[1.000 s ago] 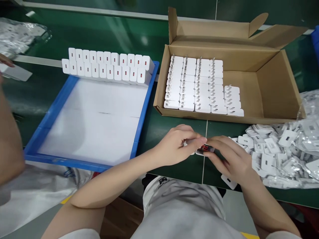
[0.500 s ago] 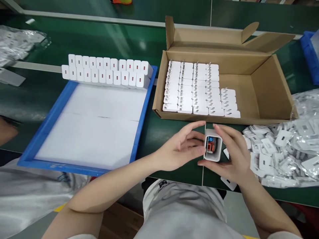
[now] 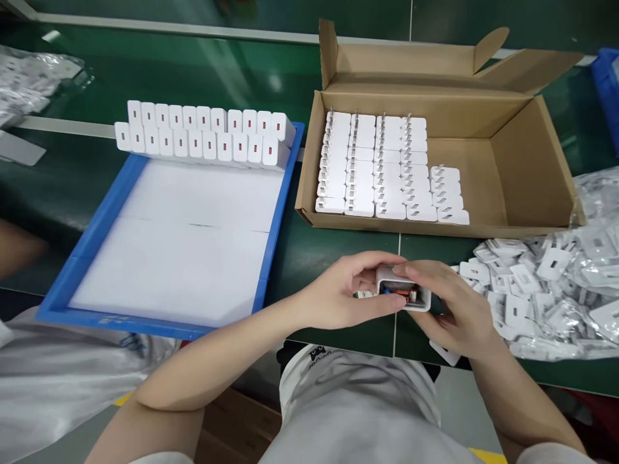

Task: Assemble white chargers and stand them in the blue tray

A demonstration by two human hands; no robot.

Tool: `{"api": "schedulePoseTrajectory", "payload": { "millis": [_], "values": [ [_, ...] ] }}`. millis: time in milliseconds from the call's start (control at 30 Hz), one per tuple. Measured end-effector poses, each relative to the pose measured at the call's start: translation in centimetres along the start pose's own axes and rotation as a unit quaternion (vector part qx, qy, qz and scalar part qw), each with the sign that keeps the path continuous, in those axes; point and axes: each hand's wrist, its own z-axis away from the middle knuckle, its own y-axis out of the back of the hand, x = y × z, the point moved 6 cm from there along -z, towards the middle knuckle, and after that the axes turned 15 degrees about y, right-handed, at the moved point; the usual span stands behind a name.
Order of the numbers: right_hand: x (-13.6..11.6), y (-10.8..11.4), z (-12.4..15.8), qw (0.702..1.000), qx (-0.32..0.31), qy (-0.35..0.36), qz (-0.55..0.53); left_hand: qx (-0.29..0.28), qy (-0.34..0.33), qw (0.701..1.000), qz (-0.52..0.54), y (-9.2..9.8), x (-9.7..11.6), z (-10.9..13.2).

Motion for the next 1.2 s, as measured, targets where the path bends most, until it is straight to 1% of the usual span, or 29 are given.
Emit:
{"api": "schedulePoseTrajectory", "payload": {
  "millis": [100,200,333,467,533,600,667,733,767,800,867,900,967,1033,1067,1133,1200],
  "values": [
    [0.0,-0.1,0.0,0.999,-0.009,-0.001,-0.032,-0.013,-0.007,1.0,-0.01,-0.2,0.2,0.1],
    [0.0,-0.2,0.1,0.999,-0.023,0.001,-0.024,-0.027,-0.004,0.999,-0.035,-0.3,0.4,0.2],
    [0.2,0.0,0.2,0.999,-0.003,-0.034,-0.015,-0.017,-0.018,0.993,-0.115,-0.3,0.8,0.3],
    [0.0,-0.1,0.2,1.0,0.01,-0.023,-0.013,-0.014,-0.045,0.982,-0.184,-0.3,1.1,0.6],
    [0.1,-0.3,0.4,1.0,0.001,-0.014,-0.011,0.004,-0.053,0.976,-0.213,-0.3,1.0,0.7],
    [0.2,-0.5,0.5,1.0,-0.012,-0.01,-0.009,0.036,-0.053,0.97,-0.235,-0.2,0.9,0.7],
    [0.5,-0.6,0.5,0.999,-0.025,-0.021,-0.015,0.055,-0.047,0.969,-0.236,-0.1,0.7,0.7],
    [0.9,-0.3,0.5,0.997,-0.031,-0.059,-0.028,0.061,-0.024,0.978,-0.198,0.1,0.5,0.6],
    [1.3,0.2,0.6,0.995,-0.025,-0.092,-0.033,0.061,-0.005,0.985,-0.16,0.3,0.3,0.4],
    [1.7,0.8,0.8,0.991,-0.015,-0.132,-0.029,0.06,0.017,0.992,-0.112,0.6,0.1,0.3],
    [2.9,2.5,1.6,0.975,-0.006,-0.223,0.015,0.052,0.054,0.997,-0.013,1.2,-0.2,0.0],
    [3.5,3.3,2.1,0.963,-0.021,-0.265,0.053,0.044,0.064,0.997,0.029,1.4,-0.2,-0.1],
    [4.6,4.6,3.3,0.934,-0.091,-0.322,0.127,0.028,0.071,0.992,0.104,1.8,-0.1,-0.1],
    [5.5,5.4,4.6,0.912,-0.165,-0.339,0.161,0.015,0.072,0.982,0.174,2.0,0.0,-0.2],
    [5.8,5.6,5.2,0.906,-0.195,-0.336,0.167,0.012,0.072,0.976,0.204,2.1,0.0,-0.2],
    [6.4,6.0,6.3,0.901,-0.234,-0.317,0.179,0.006,0.069,0.967,0.245,2.1,-0.1,-0.3],
    [6.8,6.1,7.1,0.9,-0.258,-0.29,0.2,-0.004,0.066,0.963,0.262,2.0,-0.3,-0.5]
  ]
}}
